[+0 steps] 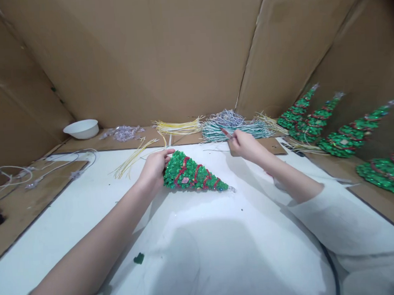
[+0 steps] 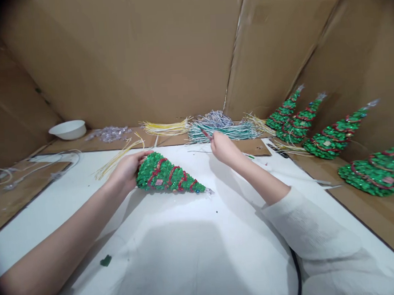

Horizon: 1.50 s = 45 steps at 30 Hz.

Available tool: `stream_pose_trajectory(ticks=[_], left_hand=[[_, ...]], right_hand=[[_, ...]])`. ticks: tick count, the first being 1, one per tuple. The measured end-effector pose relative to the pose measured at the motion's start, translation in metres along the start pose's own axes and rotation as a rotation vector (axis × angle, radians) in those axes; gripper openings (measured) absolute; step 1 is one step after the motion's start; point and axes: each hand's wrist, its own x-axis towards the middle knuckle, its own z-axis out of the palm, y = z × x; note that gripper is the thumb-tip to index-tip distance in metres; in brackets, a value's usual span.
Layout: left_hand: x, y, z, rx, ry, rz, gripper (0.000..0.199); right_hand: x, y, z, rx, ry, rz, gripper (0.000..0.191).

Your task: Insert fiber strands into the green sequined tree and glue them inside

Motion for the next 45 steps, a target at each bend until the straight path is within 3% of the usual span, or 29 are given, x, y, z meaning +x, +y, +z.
stream_pose_trajectory(ticks=[2, 4, 7, 9, 14, 17, 21, 24, 27, 36, 42, 45], left_hand=[[0.0, 0.001, 0.0, 0.02, 0.017, 0.019, 0.016], [-0.002, 0.002, 0.002, 0.038, 0.025, 0.061, 0.021], [-0.007, 0.003, 0.004, 0.073, 0.027, 0.156, 0.022], [-0.011, 0.003, 0.006, 0.098, 0.025, 0.218, 0.023], [-0.014, 0.0, 0.006, 0.16, -0.008, 0.322, 0.026], [-0.014, 0.001, 0.003, 0.196, -0.026, 0.348, 0.026], [-0.017, 0.002, -0.001, 0.262, -0.022, 0.395, 0.025], [-0.02, -0.001, -0.005, 0.315, -0.036, 0.439, 0.029], [-0.022, -0.006, -0.01, 0.322, -0.073, 0.44, 0.032], [-0.022, -0.017, -0.035, 0.336, -0.217, 0.425, 0.023], [-0.027, -0.018, -0.034, 0.321, -0.321, 0.288, 0.032], [-0.027, -0.019, -0.032, 0.416, -0.326, 0.307, 0.028]], right_hand=[[-0.009, -0.011, -0.02, 0.048, 0.02, 0.006, 0.025], [-0.02, -0.021, -0.039, 0.264, 0.037, 0.001, 0.042], [-0.032, -0.034, -0.058, 0.572, 0.11, 0.0, 0.041], [-0.038, -0.04, -0.062, 0.715, 0.086, 0.027, 0.04], [-0.048, -0.046, -0.048, 0.833, -0.141, 0.047, 0.044], [-0.055, -0.047, -0.034, 0.841, -0.216, 0.017, 0.04], [-0.071, -0.046, -0.012, 0.725, -0.128, -0.066, 0.021], [-0.085, -0.045, 0.006, 0.6, -0.132, -0.108, 0.043], [-0.094, -0.041, 0.018, 0.509, -0.135, -0.143, 0.043], [-0.092, -0.031, 0.025, 0.453, -0.174, -0.184, 0.032], [-0.092, -0.03, 0.027, 0.417, -0.208, -0.188, 0.018], [-0.093, -0.032, 0.027, 0.371, -0.184, -0.259, 0.013]])
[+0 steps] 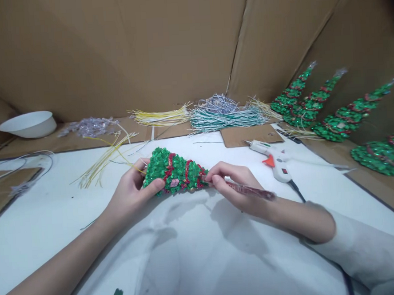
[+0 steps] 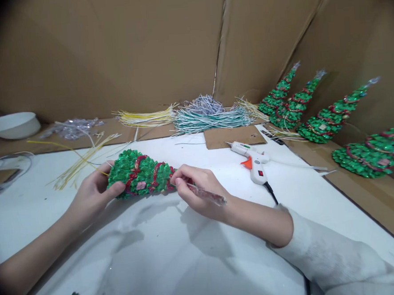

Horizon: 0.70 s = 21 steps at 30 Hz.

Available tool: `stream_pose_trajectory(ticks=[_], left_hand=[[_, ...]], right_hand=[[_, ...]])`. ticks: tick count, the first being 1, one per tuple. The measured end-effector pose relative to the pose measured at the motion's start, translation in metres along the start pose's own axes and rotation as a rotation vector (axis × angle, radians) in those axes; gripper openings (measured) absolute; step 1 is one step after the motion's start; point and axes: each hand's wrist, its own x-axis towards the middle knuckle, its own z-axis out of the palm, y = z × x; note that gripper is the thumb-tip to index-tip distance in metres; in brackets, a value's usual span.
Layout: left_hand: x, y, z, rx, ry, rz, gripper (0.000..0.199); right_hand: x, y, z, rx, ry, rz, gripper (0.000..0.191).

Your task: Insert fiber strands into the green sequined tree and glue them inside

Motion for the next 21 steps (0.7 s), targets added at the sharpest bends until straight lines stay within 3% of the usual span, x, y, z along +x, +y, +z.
stream_pose_trajectory(ticks=[3, 7, 11, 17, 21], left_hand=[[0.001, -0.002, 0.0, 0.119, -0.052, -0.004, 0.02], [-0.001, -0.002, -0.001, 0.2, -0.129, -0.057, 0.035], [-0.003, 0.006, 0.0, 0.22, -0.228, -0.159, 0.028], [0.0, 0.014, 0.002, 0.275, -0.314, -0.185, 0.042], [0.003, 0.011, 0.001, 0.263, -0.355, -0.181, 0.048]], right_hand=[[-0.001, -0.001, 0.001, -0.031, 0.033, -0.032, 0.013], [-0.004, -0.002, 0.004, -0.015, 0.066, -0.027, 0.013], [-0.004, -0.001, 0.006, -0.001, 0.103, -0.063, 0.011], [-0.005, 0.005, 0.008, -0.002, 0.111, -0.083, 0.01], [-0.005, 0.007, 0.009, 0.034, 0.12, 0.008, 0.013]])
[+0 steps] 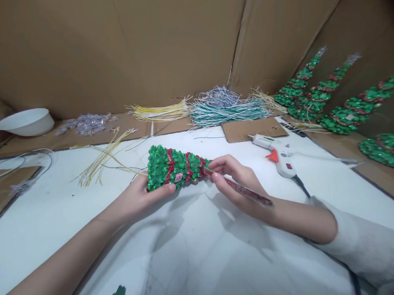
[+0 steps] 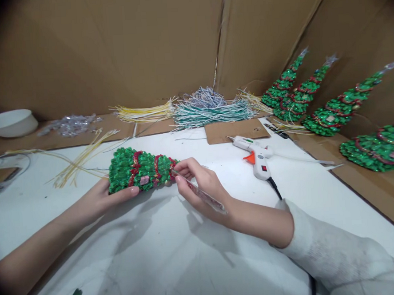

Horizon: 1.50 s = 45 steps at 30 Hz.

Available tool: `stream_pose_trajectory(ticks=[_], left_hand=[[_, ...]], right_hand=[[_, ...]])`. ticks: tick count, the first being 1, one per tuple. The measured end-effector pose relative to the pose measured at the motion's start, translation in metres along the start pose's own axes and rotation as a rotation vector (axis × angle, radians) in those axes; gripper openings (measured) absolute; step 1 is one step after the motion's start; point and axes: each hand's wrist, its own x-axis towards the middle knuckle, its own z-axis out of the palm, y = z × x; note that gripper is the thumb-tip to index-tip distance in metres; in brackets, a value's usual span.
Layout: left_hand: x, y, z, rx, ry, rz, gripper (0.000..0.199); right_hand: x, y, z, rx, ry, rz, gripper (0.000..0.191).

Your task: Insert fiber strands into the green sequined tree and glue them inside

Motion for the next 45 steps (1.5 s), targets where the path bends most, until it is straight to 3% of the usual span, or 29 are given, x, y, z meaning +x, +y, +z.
stream_pose_trajectory(ticks=[6, 15, 20, 25, 28, 38, 45], left_hand=[[0.0, -0.006, 0.001, -0.01, 0.028, -0.051, 0.052], [0.001, -0.001, 0.01, -0.242, -0.057, -0.026, 0.051], [0.001, -0.002, 0.014, -0.268, -0.065, 0.022, 0.049], [0.0, -0.012, 0.017, -0.211, -0.001, -0.006, 0.048], [0.0, -0.016, 0.018, -0.195, 0.009, -0.016, 0.047], [-0.001, -0.015, 0.017, -0.237, -0.013, -0.017, 0.051], [-0.002, -0.012, 0.017, -0.268, -0.006, -0.008, 0.048]], right_hand=[[0.001, 0.003, 0.001, -0.056, -0.034, 0.094, 0.026], [0.0, -0.002, 0.008, 0.224, 0.03, 0.308, 0.032], [-0.003, -0.007, 0.01, 0.204, 0.053, 0.309, 0.028], [-0.008, -0.009, 0.011, 0.177, 0.085, 0.295, 0.031], [-0.01, -0.009, 0.013, 0.129, 0.089, 0.242, 0.029], [0.0, 0.012, 0.001, -0.117, -0.022, -0.142, 0.022], [0.01, 0.022, -0.004, -0.149, -0.078, -0.255, 0.026]])
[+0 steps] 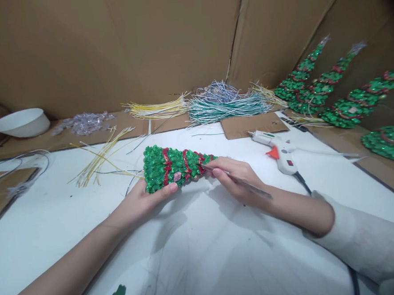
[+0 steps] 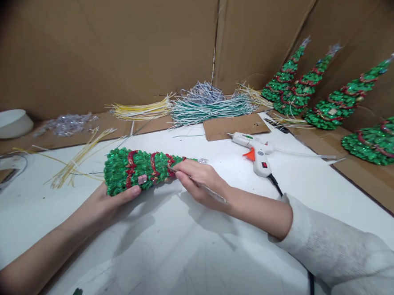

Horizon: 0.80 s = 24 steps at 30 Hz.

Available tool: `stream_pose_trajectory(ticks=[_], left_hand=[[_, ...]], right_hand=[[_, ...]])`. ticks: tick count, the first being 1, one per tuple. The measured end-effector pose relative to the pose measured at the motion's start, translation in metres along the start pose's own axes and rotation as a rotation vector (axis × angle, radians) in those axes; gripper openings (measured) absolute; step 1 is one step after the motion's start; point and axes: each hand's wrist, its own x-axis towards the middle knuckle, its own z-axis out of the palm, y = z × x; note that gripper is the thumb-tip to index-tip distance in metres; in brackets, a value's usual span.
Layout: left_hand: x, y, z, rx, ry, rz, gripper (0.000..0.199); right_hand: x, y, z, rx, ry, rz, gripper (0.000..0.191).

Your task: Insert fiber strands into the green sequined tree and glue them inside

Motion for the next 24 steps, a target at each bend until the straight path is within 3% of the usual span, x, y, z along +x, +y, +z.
stream_pose_trajectory(ticks=[8, 12, 24], left_hand=[[-0.003, -0.003, 0.007, 0.038, 0.057, 0.035, 0.048], [-0.004, -0.001, 0.013, 0.03, 0.099, -0.005, 0.054], [-0.005, 0.0, 0.016, 0.06, 0.059, 0.075, 0.054]], right_hand=[[-0.005, -0.019, 0.006, 0.154, 0.027, 0.244, 0.025], [-0.007, -0.02, 0.009, 0.159, 0.031, 0.245, 0.023], [-0.006, -0.031, 0.008, 0.033, -0.009, 0.221, 0.019]])
